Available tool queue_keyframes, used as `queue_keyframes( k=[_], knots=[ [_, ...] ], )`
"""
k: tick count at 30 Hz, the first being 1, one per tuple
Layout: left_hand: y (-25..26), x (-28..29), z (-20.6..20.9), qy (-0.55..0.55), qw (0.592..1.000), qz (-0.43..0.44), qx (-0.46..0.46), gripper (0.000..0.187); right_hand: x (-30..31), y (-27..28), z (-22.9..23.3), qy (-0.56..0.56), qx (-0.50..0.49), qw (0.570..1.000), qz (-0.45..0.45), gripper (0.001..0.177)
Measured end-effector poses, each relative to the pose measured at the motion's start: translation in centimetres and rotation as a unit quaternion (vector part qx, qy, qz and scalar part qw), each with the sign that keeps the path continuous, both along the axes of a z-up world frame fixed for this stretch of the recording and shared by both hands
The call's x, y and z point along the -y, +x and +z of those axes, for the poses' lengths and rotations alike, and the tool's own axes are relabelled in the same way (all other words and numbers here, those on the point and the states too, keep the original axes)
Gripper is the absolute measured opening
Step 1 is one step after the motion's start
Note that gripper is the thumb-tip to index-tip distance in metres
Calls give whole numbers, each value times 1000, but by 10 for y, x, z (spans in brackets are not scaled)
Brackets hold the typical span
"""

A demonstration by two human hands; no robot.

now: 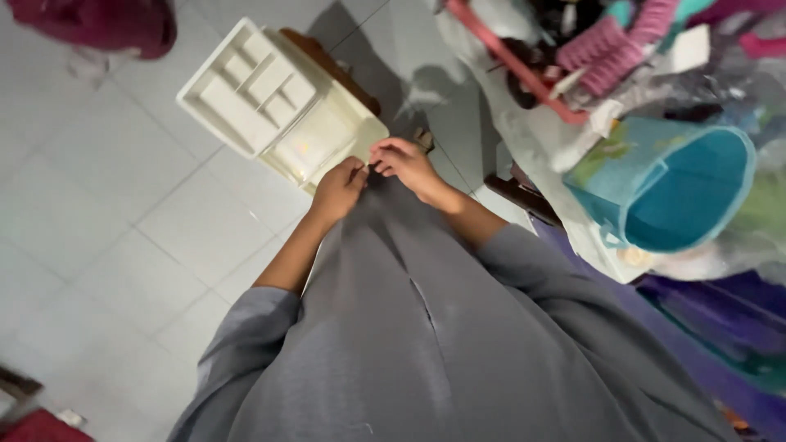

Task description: Organizing jewelry, hair rollers, brushes, and other personal accessories into containers.

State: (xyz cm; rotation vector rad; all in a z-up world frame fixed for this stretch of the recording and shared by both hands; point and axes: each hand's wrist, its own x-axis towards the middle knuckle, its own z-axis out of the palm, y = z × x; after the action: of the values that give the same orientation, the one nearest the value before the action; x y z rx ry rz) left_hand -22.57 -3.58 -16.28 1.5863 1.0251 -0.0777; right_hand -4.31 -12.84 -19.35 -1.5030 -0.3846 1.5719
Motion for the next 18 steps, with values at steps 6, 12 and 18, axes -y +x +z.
queue_keyframes(
  k=[6, 12, 18],
  knots=[
    [106, -22, 79, 32, 990, -61, 122, 19, 25, 90, 96, 152, 253, 950, -101, 18],
    [184, -24, 141, 65, 965, -130, 220, 15, 29, 245, 194, 152, 594, 740, -277, 4],
    [247, -26, 164, 186, 921, -150, 306, 9, 26, 366, 168, 122, 635, 695, -313, 19]
  ],
)
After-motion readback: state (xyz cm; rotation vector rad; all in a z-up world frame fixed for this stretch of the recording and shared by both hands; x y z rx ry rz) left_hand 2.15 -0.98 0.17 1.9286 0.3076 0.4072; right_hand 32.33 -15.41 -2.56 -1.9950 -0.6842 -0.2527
